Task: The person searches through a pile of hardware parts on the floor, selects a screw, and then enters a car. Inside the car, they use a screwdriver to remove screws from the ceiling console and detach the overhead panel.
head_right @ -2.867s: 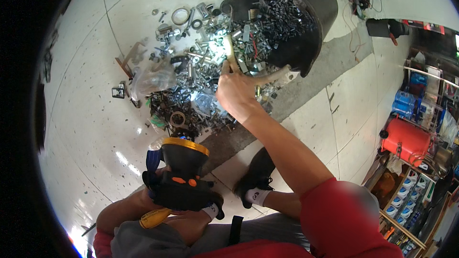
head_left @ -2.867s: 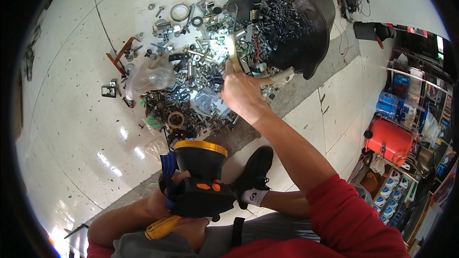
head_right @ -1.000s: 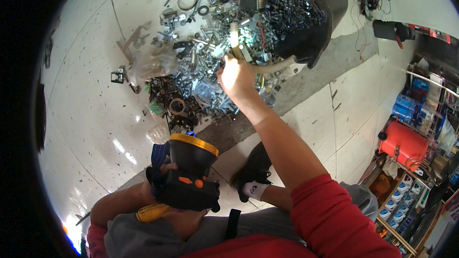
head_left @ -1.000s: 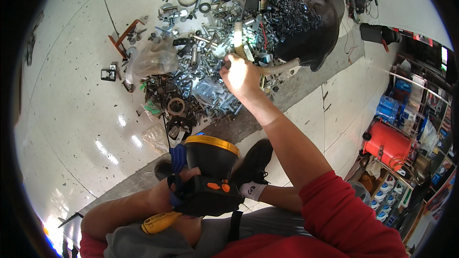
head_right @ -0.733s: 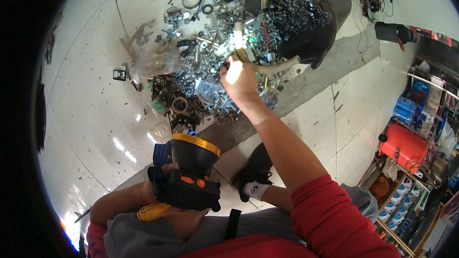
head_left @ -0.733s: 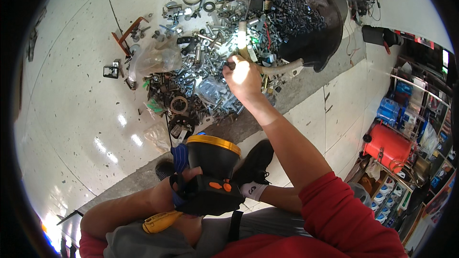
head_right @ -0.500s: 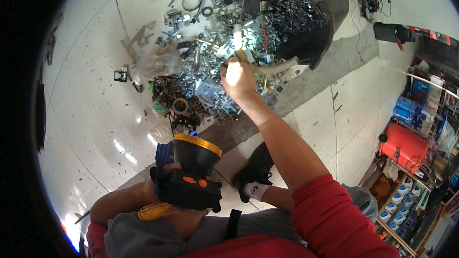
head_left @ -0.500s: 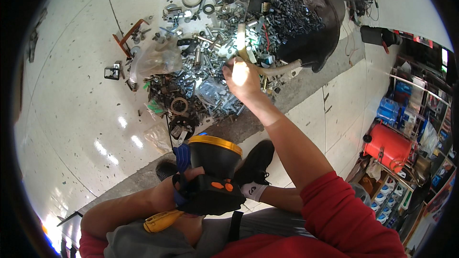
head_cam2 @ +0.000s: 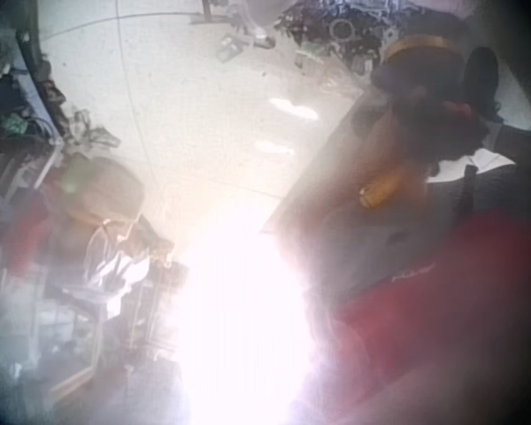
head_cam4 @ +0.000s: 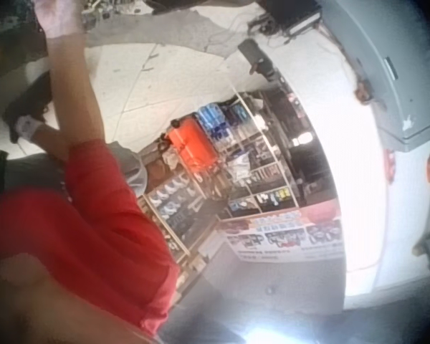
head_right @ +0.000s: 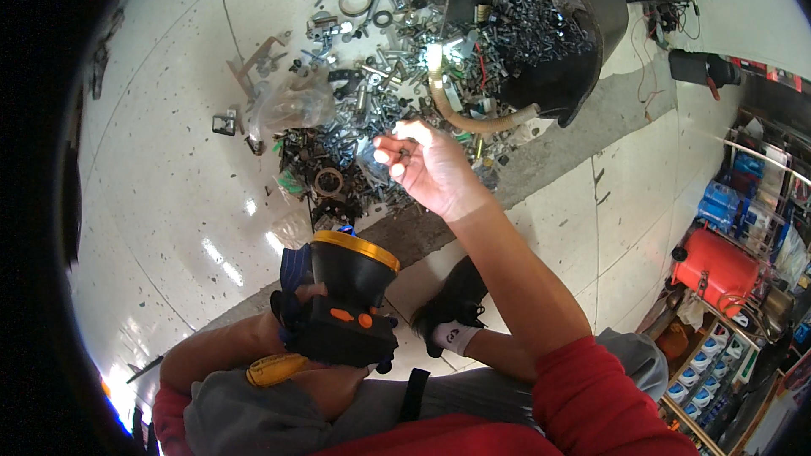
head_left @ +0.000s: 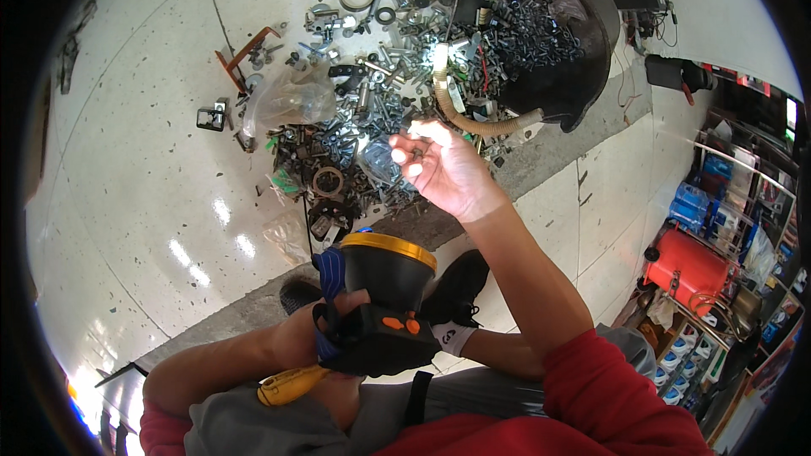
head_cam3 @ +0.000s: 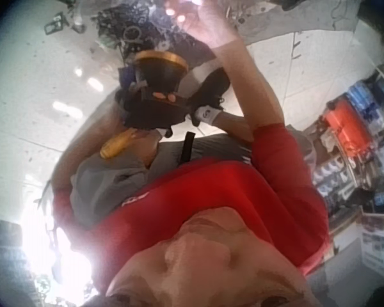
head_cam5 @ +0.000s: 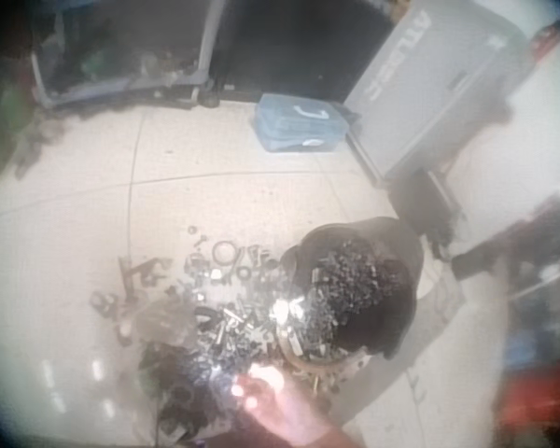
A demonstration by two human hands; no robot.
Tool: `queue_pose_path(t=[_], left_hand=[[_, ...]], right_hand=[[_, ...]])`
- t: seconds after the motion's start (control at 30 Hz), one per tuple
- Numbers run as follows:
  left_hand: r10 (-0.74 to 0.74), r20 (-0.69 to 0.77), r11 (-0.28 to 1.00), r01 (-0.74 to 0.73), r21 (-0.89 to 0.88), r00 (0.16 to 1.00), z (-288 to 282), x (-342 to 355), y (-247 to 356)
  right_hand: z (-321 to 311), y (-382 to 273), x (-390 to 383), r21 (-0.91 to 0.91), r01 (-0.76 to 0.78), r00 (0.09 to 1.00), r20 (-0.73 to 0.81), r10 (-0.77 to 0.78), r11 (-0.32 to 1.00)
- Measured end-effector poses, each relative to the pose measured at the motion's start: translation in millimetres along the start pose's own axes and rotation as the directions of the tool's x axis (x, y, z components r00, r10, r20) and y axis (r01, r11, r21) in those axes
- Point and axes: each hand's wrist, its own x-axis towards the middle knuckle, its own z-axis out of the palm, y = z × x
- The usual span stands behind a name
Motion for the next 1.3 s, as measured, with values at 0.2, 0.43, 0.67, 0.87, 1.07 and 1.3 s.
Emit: queue_pose_path(t=[0.2, 0.43, 0.67, 0.87, 1.07, 1.3], left_hand=[[-0.045, -0.114, 0.993, 0.031, -0.116, 0.992, 9.6, 0.0, 16.4], [-0.045, -0.177, 0.998, 0.037, -0.048, 0.983, 14.8, -7.5, 31.6], [-0.093, -0.129, 0.955, 0.052, -0.292, 0.987, -4.4, -5.5, 9.0], [-0.028, -0.2, 0.982, -0.01, -0.186, 0.979, -4.8, -4.8, 3.2], [0.028, -0.242, 0.969, -0.085, -0.232, 0.97, 3.7, -0.9, 3.9], [0.049, -0.138, 0.997, -0.056, -0.048, 0.989, -3.2, -5.1, 8.8]], right_hand=[[0.8, 7.1, -1.5, -0.087, 0.125, 0.976, 0.192, -0.106, 0.988], [-0.3, 10.2, -3.1, -0.168, 0.283, 0.914, 0.345, -0.213, 0.944], [7.1, 13.5, -7.5, -0.274, 0.404, 0.857, 0.448, -0.255, 0.873], [12.7, 16.1, -9.8, -0.272, 0.4, 0.863, 0.432, -0.26, 0.875], [14.4, 11.2, -11.3, -0.087, 0.208, 0.902, 0.402, -0.157, 0.974], [17.0, 10.0, -6.8, 0.182, -0.058, 0.956, 0.293, 0.002, 0.982]])
